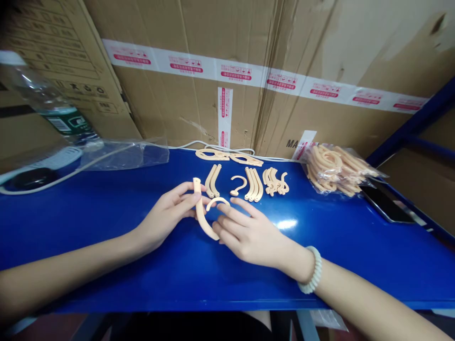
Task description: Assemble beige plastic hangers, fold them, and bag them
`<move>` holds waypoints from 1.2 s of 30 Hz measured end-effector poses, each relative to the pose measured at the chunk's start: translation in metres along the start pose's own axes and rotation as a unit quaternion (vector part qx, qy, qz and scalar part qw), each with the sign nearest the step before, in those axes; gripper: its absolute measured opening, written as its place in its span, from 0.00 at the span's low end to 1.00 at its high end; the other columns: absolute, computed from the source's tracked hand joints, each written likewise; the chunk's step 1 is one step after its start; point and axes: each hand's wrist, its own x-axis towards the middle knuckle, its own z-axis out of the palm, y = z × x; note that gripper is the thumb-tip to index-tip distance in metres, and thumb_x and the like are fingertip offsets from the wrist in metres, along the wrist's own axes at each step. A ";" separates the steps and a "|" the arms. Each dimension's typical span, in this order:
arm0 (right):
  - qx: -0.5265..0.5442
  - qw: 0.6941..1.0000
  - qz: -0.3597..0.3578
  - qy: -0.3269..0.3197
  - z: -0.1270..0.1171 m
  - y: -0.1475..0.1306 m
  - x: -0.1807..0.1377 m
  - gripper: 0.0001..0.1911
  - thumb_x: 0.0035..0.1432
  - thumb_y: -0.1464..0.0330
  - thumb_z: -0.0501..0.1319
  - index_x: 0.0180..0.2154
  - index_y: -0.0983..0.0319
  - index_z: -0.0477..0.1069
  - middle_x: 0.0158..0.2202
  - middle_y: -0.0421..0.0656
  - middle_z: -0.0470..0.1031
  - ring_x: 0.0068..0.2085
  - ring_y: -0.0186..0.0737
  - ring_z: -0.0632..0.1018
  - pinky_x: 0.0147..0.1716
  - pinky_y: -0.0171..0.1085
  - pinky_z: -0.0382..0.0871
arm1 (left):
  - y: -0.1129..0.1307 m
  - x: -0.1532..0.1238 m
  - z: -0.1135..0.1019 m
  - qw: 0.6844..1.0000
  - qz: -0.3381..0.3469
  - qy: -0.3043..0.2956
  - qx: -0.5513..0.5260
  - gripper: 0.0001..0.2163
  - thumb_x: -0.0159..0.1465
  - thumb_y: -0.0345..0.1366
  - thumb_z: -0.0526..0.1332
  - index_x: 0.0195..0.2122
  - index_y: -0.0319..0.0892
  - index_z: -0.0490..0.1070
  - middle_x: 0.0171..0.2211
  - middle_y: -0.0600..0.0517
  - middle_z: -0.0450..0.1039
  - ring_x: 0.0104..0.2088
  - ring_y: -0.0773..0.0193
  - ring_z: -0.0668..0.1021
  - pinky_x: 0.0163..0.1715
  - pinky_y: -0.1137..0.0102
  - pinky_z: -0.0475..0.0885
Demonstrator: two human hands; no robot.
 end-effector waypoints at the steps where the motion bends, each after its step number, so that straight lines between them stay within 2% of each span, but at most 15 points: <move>1: 0.000 1.000 0.002 0.005 0.001 0.003 -0.001 0.11 0.72 0.71 0.59 0.52 0.68 0.74 0.46 0.50 0.80 0.60 0.51 0.73 0.62 0.56 0.66 | 0.000 0.000 0.000 1.000 0.004 -0.001 0.002 0.19 0.65 0.50 0.64 0.46 0.39 0.70 0.38 0.44 0.82 0.38 0.56 0.84 0.36 0.65 0.80; 3: 0.007 1.000 0.016 0.006 0.002 0.011 -0.003 0.10 0.74 0.70 0.56 0.49 0.66 0.74 0.41 0.48 0.80 0.53 0.49 0.78 0.60 0.56 0.66 | -0.002 0.000 0.000 1.000 0.014 0.011 -0.001 0.19 0.67 0.49 0.63 0.49 0.39 0.68 0.42 0.42 0.81 0.40 0.56 0.83 0.36 0.65 0.81; 6: 0.036 0.997 0.063 0.000 -0.001 0.018 -0.005 0.13 0.76 0.67 0.52 0.46 0.65 0.73 0.36 0.45 0.78 0.41 0.43 0.79 0.59 0.55 0.65 | -0.005 0.001 0.000 0.996 0.042 0.075 0.003 0.23 0.67 0.45 0.63 0.59 0.43 0.60 0.55 0.40 0.74 0.45 0.55 0.82 0.35 0.62 0.83; 7: 0.046 0.996 0.079 0.003 -0.002 0.018 -0.006 0.13 0.76 0.67 0.52 0.46 0.65 0.73 0.36 0.44 0.78 0.38 0.41 0.79 0.60 0.55 0.63 | -0.006 0.000 -0.001 0.992 0.066 0.101 0.020 0.25 0.67 0.43 0.62 0.61 0.45 0.57 0.59 0.39 0.70 0.47 0.55 0.81 0.37 0.61 0.83; 9: 0.057 0.993 0.101 0.014 -0.003 0.017 -0.006 0.12 0.76 0.66 0.52 0.45 0.65 0.72 0.35 0.43 0.77 0.35 0.39 0.78 0.61 0.55 0.60 | -0.008 -0.002 -0.002 0.974 0.147 0.140 0.105 0.25 0.67 0.39 0.62 0.63 0.48 0.56 0.64 0.41 0.62 0.55 0.53 0.77 0.46 0.55 0.81; 11: 0.061 0.992 0.109 0.023 -0.004 0.015 -0.006 0.12 0.76 0.66 0.53 0.44 0.64 0.72 0.33 0.41 0.77 0.32 0.38 0.77 0.61 0.54 0.58 | -0.008 -0.006 -0.004 0.925 0.258 0.125 0.249 0.21 0.68 0.34 0.61 0.61 0.48 0.61 0.65 0.42 0.62 0.63 0.52 0.70 0.60 0.49 0.71; 13: 0.061 0.992 0.107 0.026 -0.003 0.011 -0.005 0.12 0.76 0.65 0.53 0.43 0.63 0.73 0.33 0.40 0.76 0.30 0.37 0.76 0.60 0.53 0.59 | -0.007 -0.010 -0.003 0.847 0.354 0.048 0.393 0.17 0.68 0.31 0.60 0.58 0.47 0.66 0.62 0.44 0.67 0.66 0.51 0.67 0.67 0.44 0.58; 15: 0.051 0.994 0.095 0.030 -0.002 0.008 -0.004 0.13 0.76 0.65 0.53 0.42 0.63 0.73 0.32 0.40 0.75 0.29 0.37 0.74 0.58 0.53 0.60 | -0.007 -0.014 -0.002 0.777 0.407 -0.044 0.478 0.12 0.69 0.31 0.60 0.54 0.44 0.69 0.56 0.45 0.74 0.62 0.51 0.71 0.68 0.43 0.52; 17: 0.030 0.996 0.078 0.036 -0.002 0.004 -0.003 0.14 0.76 0.64 0.53 0.43 0.63 0.74 0.30 0.39 0.73 0.29 0.38 0.73 0.57 0.53 0.60 | -0.008 -0.016 0.001 0.742 0.425 -0.091 0.511 0.06 0.71 0.31 0.58 0.48 0.42 0.71 0.48 0.47 0.79 0.53 0.54 0.77 0.67 0.46 0.54; 20: -0.011 0.997 0.059 0.042 -0.002 0.000 -0.001 0.15 0.76 0.64 0.53 0.42 0.63 0.75 0.27 0.39 0.71 0.31 0.39 0.71 0.57 0.52 0.59 | -0.011 -0.016 0.004 0.720 0.433 -0.097 0.533 0.07 0.73 0.31 0.54 0.40 0.40 0.70 0.37 0.50 0.79 0.40 0.60 0.79 0.60 0.53 0.61; 22: -0.017 0.997 0.057 0.044 -0.002 0.000 -0.001 0.15 0.76 0.64 0.53 0.40 0.62 0.75 0.26 0.39 0.71 0.32 0.40 0.71 0.55 0.50 0.59 | -0.013 -0.016 0.005 0.701 0.439 -0.100 0.553 0.09 0.74 0.30 0.52 0.38 0.39 0.70 0.34 0.50 0.78 0.35 0.60 0.78 0.56 0.56 0.63; 25: 0.044 0.995 0.071 0.046 -0.001 0.000 -0.002 0.14 0.76 0.64 0.54 0.41 0.63 0.74 0.27 0.39 0.71 0.33 0.40 0.71 0.53 0.49 0.59 | -0.014 -0.016 0.006 0.682 0.439 -0.114 0.573 0.10 0.72 0.29 0.51 0.37 0.38 0.70 0.30 0.51 0.75 0.31 0.60 0.75 0.43 0.60 0.66; 28: 0.136 0.984 0.104 0.053 0.001 -0.001 -0.004 0.13 0.75 0.61 0.57 0.42 0.63 0.74 0.28 0.40 0.73 0.34 0.40 0.71 0.52 0.48 0.58 | -0.013 -0.018 0.006 0.687 0.435 -0.122 0.569 0.11 0.70 0.26 0.50 0.34 0.39 0.69 0.27 0.52 0.71 0.28 0.61 0.71 0.34 0.63 0.62; 31: 0.211 0.966 0.131 0.070 0.001 -0.003 -0.003 0.11 0.73 0.60 0.60 0.42 0.61 0.75 0.29 0.38 0.73 0.33 0.38 0.71 0.52 0.47 0.57 | -0.009 -0.019 0.007 0.696 0.447 -0.108 0.552 0.11 0.69 0.26 0.50 0.32 0.39 0.69 0.25 0.53 0.70 0.27 0.63 0.70 0.34 0.64 0.61; 36: 0.301 0.923 0.205 0.123 -0.004 0.004 -0.002 0.07 0.70 0.64 0.64 0.40 0.60 0.76 0.26 0.36 0.72 0.27 0.34 0.68 0.43 0.43 0.59 | 0.001 -0.016 -0.001 0.663 0.516 -0.085 0.536 0.12 0.71 0.24 0.49 0.35 0.40 0.69 0.29 0.53 0.76 0.28 0.65 0.73 0.39 0.64 0.63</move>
